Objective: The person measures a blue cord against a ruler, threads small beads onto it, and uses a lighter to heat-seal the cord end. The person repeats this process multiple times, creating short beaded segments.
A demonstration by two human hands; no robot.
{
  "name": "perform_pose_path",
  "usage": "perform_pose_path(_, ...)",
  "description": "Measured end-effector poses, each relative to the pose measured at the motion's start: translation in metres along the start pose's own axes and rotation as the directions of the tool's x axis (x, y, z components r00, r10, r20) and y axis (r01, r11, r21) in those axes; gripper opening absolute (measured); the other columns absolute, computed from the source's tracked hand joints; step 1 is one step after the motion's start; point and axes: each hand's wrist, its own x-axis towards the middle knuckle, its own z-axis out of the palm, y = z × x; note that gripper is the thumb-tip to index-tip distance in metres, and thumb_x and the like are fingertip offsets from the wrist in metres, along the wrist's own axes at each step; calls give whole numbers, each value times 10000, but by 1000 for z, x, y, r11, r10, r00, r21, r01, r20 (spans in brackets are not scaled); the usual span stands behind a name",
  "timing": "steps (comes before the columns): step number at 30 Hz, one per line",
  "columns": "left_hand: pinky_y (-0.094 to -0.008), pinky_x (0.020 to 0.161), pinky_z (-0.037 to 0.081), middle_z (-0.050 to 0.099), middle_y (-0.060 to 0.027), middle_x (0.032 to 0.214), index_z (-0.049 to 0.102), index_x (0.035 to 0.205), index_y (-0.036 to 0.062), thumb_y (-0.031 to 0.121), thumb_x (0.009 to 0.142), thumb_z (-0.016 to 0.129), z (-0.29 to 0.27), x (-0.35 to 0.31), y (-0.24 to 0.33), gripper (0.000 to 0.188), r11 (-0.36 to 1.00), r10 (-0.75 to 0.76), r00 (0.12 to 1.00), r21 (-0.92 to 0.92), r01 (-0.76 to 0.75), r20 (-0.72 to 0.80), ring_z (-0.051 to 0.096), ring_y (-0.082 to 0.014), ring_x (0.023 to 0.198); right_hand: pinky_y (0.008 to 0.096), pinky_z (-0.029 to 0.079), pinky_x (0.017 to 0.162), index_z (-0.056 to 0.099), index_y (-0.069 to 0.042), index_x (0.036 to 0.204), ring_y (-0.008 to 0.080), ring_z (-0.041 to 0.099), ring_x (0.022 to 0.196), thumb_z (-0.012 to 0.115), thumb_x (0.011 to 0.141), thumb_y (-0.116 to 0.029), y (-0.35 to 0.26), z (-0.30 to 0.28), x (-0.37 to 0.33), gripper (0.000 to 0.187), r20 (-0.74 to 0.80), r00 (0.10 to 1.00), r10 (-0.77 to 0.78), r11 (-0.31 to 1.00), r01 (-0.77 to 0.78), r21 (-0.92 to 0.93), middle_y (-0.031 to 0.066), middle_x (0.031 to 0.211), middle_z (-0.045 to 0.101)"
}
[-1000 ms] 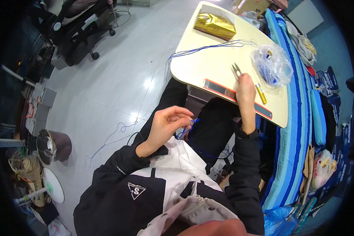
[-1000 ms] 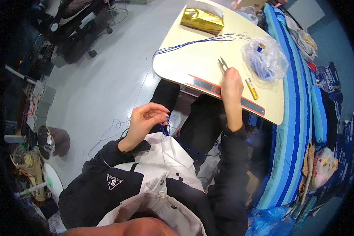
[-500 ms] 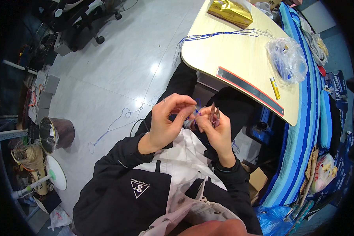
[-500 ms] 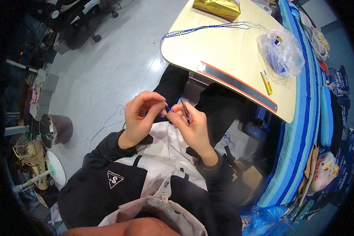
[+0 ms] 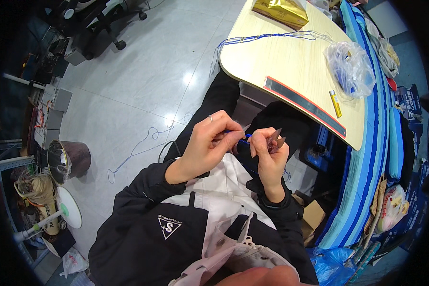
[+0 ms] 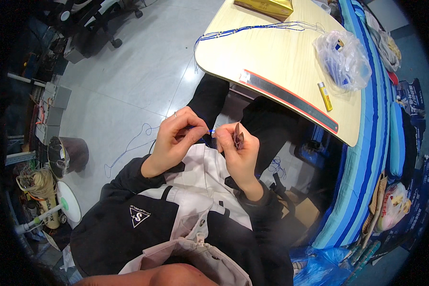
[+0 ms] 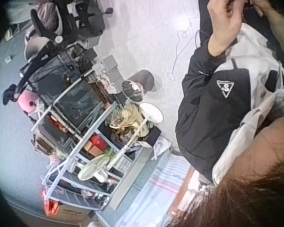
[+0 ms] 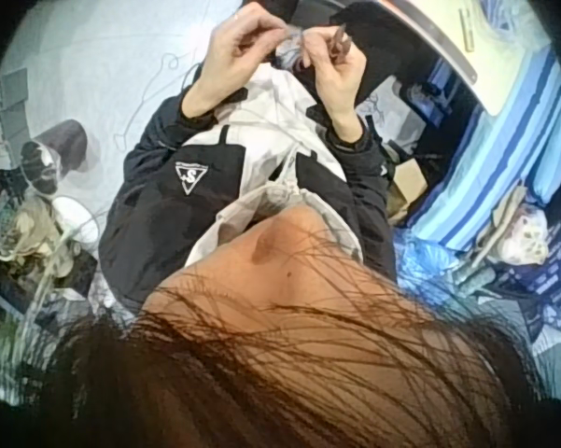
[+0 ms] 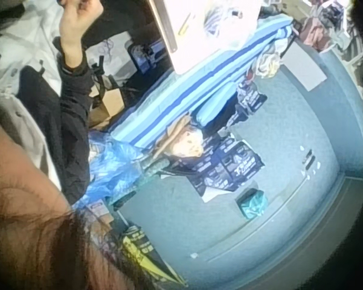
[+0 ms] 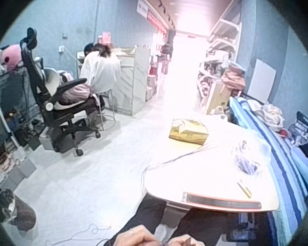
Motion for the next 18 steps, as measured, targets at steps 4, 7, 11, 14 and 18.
perform_pose_path(4,-187,509,385,489,-40,782,554,814,-40,-10,852,550,1,-1,-6,48,999,-15,999,-51,13,-41,500,-63,599,191,346,519,527,24,936,46,400,571,587,885,-116,-2,1,1,160,-54,998,-43,981,32,-193,18,708,519)
perform_pose_path(7,-183,505,328,483,-21,771,556,816,-21,7,851,564,-2,-1,-11,46,999,-6,998,-45,3,-57,435,-50,582,202,337,563,476,7,1012,60,341,591,475,941,-286,-10,2,-4,302,-59,988,-145,963,127,-238,13,712,455)
perform_pose_path(11,-186,516,292,484,-2,770,557,821,-6,17,849,580,-2,-3,-14,43,996,-41,995,-86,33,-94,386,-51,596,204,223,493,456,-14,974,40,276,541,338,971,-417,-22,-1,-19,420,249,943,221,974,-224,-14,-22,632,368)
perform_pose_path(14,-198,544,331,511,-14,785,559,820,-4,1,844,578,-2,-3,-14,31,992,-26,993,-127,12,-112,432,-73,634,188,187,442,443,-29,937,22,226,493,336,977,-399,-23,-1,-22,388,313,865,392,888,-445,119,-29,626,350)
perform_pose_path(18,-218,590,382,541,-40,796,563,827,-3,-17,833,580,-4,-2,-13,22,994,45,993,-90,-55,-111,486,-108,681,186,182,438,470,-22,953,16,227,488,332,988,-350,-21,-2,-20,358,323,859,398,871,-465,161,-40,619,348)
